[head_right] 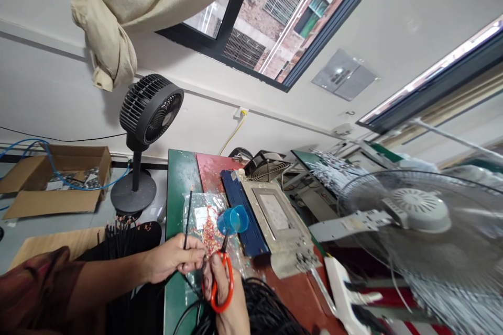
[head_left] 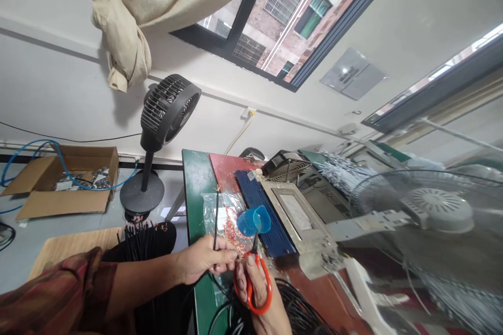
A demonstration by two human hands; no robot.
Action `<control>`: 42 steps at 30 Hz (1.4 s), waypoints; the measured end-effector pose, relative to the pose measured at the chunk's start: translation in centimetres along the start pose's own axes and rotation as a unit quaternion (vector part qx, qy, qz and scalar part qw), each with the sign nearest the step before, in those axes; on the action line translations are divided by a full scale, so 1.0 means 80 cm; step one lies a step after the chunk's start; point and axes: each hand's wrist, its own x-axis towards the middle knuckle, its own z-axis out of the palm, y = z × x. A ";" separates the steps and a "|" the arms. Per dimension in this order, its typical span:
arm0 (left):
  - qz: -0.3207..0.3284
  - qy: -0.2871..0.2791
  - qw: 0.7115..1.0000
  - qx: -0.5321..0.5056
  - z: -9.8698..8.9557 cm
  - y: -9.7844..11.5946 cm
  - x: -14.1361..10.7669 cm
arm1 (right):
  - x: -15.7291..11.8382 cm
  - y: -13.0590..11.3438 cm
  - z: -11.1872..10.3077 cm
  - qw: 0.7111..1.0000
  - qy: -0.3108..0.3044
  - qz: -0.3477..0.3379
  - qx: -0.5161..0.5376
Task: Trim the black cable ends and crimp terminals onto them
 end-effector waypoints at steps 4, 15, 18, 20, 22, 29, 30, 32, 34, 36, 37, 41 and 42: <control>0.002 -0.008 1.000 0.023 -0.003 -0.004 0.002 | 0.003 0.003 -0.003 1.000 0.001 -0.001 -0.031; -0.008 -0.022 0.999 -0.035 -0.001 -0.002 0.000 | -0.004 -0.001 0.001 1.000 -0.014 0.021 0.007; -0.007 -0.021 0.999 -0.031 -0.002 -0.004 0.001 | -0.004 -0.002 0.003 0.999 -0.012 0.025 0.022; -0.005 -0.020 0.999 -0.027 -0.002 -0.004 0.001 | -0.003 -0.002 0.003 1.000 -0.010 0.022 0.016; -0.004 -0.022 1.000 -0.022 -0.002 -0.003 0.000 | -0.003 -0.001 0.002 1.000 -0.019 0.017 -0.001; -0.005 -0.027 0.999 -0.017 -0.005 -0.007 0.000 | -0.001 0.002 -0.001 1.000 -0.016 0.016 -0.004; -0.006 -0.025 1.000 -0.017 -0.005 -0.007 0.000 | -0.001 0.001 -0.001 1.000 -0.014 0.016 -0.008; -0.009 -0.026 0.999 -0.020 -0.005 -0.006 0.001 | -0.001 0.000 -0.001 1.000 -0.017 0.014 -0.019; -0.006 -0.029 0.999 -0.027 -0.004 -0.004 0.001 | -0.001 -0.001 0.000 0.999 -0.026 0.009 -0.028; 0.000 -0.028 0.999 -0.033 -0.003 -0.002 0.000 | -0.002 -0.002 0.000 0.999 -0.029 0.007 -0.036; 0.003 -0.026 0.999 -0.034 -0.003 -0.002 0.000 | -0.002 -0.002 0.000 0.999 -0.027 0.008 -0.041; 0.000 -0.024 0.999 -0.033 -0.003 -0.003 -0.001 | -0.003 0.001 -0.003 0.998 -0.022 0.008 -0.060; -0.002 -0.026 0.999 -0.031 -0.004 -0.004 -0.001 | -0.002 0.002 -0.003 0.998 -0.023 0.007 -0.060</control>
